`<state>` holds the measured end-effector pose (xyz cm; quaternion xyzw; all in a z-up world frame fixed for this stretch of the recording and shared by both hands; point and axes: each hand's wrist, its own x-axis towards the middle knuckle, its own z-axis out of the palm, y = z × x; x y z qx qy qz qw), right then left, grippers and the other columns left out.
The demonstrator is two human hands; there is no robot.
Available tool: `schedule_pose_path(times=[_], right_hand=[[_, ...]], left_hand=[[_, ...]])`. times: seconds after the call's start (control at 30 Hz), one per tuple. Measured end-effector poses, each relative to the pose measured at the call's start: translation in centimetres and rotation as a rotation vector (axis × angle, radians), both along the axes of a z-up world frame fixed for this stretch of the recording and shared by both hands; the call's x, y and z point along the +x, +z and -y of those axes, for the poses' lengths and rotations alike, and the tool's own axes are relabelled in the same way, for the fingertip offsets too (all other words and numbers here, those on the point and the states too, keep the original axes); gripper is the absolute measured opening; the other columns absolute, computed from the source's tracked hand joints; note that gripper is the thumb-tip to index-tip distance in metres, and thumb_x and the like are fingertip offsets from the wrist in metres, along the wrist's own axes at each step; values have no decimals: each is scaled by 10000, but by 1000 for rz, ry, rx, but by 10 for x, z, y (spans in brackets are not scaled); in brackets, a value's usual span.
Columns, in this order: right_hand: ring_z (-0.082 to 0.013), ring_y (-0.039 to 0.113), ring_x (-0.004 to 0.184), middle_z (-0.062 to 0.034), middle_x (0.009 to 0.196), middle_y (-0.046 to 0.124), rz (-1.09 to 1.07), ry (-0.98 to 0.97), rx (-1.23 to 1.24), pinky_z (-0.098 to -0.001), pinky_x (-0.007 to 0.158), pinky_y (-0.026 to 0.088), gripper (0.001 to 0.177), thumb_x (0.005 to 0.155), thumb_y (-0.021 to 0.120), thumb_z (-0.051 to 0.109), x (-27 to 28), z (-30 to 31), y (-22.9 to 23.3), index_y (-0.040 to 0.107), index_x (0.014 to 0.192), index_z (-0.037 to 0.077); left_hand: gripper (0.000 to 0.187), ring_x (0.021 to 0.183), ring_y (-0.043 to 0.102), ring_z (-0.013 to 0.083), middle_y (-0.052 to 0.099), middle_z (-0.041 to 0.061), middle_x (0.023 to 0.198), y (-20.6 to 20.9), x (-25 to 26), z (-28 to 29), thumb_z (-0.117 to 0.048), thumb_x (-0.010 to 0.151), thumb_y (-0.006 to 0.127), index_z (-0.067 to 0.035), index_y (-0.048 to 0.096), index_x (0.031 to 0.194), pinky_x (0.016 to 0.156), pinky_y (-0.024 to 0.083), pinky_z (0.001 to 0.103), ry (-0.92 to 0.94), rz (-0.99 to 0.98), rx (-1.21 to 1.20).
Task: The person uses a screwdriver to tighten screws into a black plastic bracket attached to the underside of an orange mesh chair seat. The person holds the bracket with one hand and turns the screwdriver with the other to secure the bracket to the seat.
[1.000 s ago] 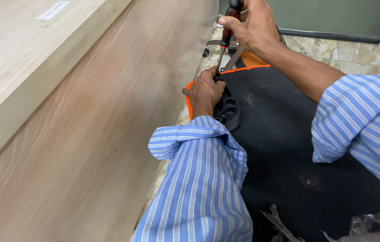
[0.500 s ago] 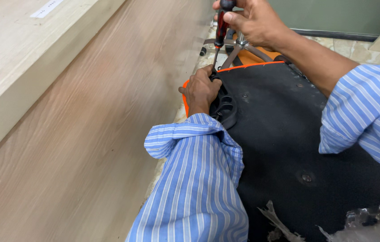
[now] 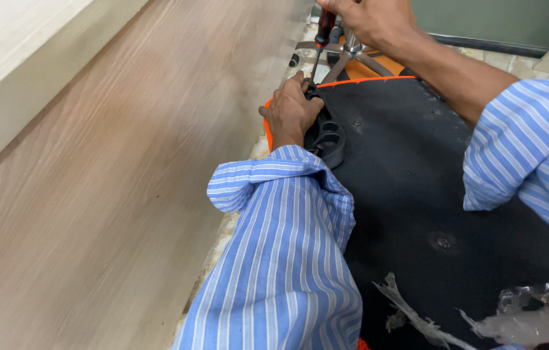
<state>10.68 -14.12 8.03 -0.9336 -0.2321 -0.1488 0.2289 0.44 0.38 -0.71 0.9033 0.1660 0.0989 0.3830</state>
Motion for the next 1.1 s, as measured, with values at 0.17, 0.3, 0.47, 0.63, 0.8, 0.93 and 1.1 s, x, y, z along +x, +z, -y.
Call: schedule_pose_path(times=[0.17, 0.3, 0.47, 0.63, 0.8, 0.93, 1.1], right_hand=[[-197, 656, 725, -98, 900, 719, -18, 312, -26, -389, 600, 503, 457, 1134, 479, 501, 20, 4, 4, 734, 1217, 131], [-150, 702, 860, -74, 983, 755, 64, 528, 186, -334, 701, 548, 377, 1145, 533, 402, 14, 3, -8, 722, 1184, 79], [-157, 682, 693, -51, 815, 731, 152, 235, 322, -347, 586, 524, 359, 1087, 631, 411, -6, -18, -15, 752, 1038, 77], [-165, 636, 594, -69, 724, 686, 169, 100, 46, -371, 537, 511, 448, 1095, 624, 500, 1, -30, 0, 744, 979, 84], [-262, 648, 690, -104, 877, 718, 4, 335, -242, -419, 641, 506, 374, 1138, 513, 390, 42, -11, 14, 759, 1101, 111], [-220, 692, 893, -92, 1020, 742, -158, 692, -123, -370, 865, 538, 286, 1065, 620, 304, 81, 6, 20, 742, 1129, 53], [-238, 696, 922, -117, 1028, 720, -75, 723, -186, -397, 843, 567, 315, 1024, 663, 256, 97, 8, 25, 678, 1230, 18]], left_hand=[[713, 1236, 622, 185, 718, -85, 1260, -1, 1, -1, -242, 742, 797, -242, 552, 1411, 1164, 225, 645, -6, -1, -12], [680, 1227, 623, 198, 716, -76, 1248, 2, -2, 0, -242, 743, 801, -257, 577, 1385, 1158, 225, 653, -6, -12, 0], [636, 1183, 650, 218, 730, -44, 1194, 8, -7, 1, -248, 724, 820, -264, 621, 1327, 1160, 238, 642, 0, -16, 9], [486, 1179, 650, 231, 767, -2, 1098, 15, -15, 1, -262, 749, 820, -264, 709, 1222, 1189, 203, 646, -19, -43, -5], [486, 1113, 695, 218, 786, -3, 1048, 15, -16, 2, -266, 758, 797, -283, 699, 1233, 1208, 206, 619, -10, -66, -15], [579, 1110, 681, 217, 769, -3, 1056, 10, -11, 2, -262, 729, 808, -289, 652, 1286, 1192, 151, 646, 7, -7, -16], [568, 1132, 675, 217, 771, -1, 1074, 6, -7, 1, -269, 740, 799, -293, 666, 1292, 1204, 156, 641, 5, -31, -17]])
